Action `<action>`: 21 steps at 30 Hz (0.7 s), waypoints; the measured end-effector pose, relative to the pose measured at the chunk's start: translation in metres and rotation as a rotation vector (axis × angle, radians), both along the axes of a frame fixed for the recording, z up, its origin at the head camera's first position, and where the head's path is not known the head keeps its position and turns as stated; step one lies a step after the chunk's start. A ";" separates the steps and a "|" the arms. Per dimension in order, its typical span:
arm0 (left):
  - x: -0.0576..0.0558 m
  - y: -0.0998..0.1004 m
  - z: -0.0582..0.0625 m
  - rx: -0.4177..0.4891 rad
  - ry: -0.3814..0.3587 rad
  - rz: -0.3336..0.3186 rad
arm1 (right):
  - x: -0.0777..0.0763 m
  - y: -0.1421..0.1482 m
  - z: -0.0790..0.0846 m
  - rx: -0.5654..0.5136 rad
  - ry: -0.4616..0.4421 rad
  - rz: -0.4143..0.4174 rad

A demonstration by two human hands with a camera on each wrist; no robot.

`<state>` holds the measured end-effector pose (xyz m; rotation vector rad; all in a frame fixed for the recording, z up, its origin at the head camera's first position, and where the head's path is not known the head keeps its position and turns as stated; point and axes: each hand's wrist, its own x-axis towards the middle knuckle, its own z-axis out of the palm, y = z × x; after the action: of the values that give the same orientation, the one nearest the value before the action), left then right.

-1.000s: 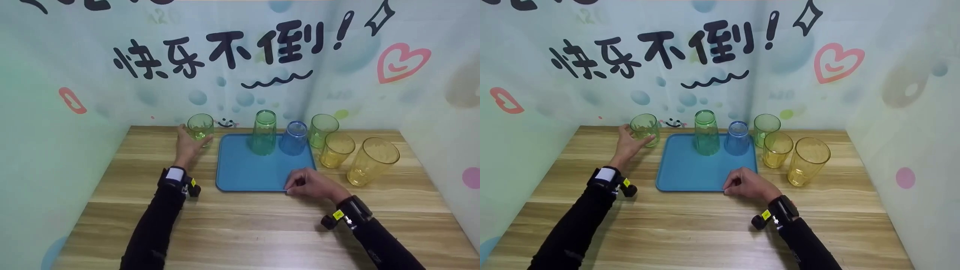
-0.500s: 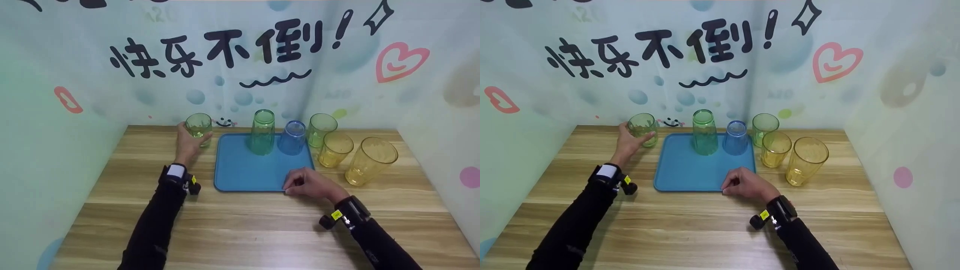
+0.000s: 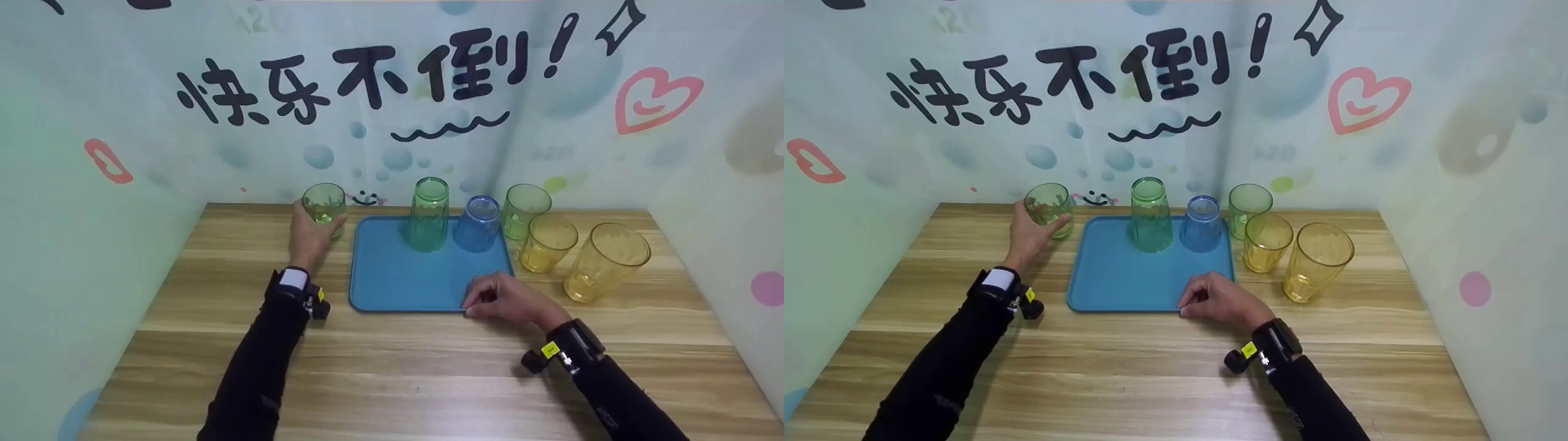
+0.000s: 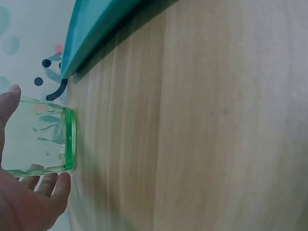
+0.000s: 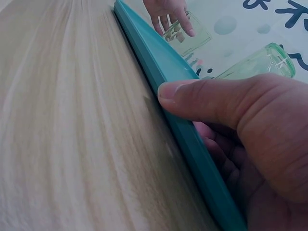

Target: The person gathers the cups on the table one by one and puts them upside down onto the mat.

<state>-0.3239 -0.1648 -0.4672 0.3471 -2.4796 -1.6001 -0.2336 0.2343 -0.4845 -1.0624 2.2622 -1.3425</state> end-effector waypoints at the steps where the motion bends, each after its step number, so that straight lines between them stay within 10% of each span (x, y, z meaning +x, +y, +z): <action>1: 0.000 0.000 -0.001 -0.012 0.001 0.005 | 0.000 0.000 0.000 -0.001 0.001 0.000; 21: 0.001 0.002 -0.002 -0.025 0.023 0.046 | 0.001 0.001 0.000 -0.009 -0.022 -0.011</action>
<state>-0.3224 -0.1626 -0.4693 0.3767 -2.4546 -1.5453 -0.2324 0.2349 -0.4850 -1.0345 2.2520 -1.3630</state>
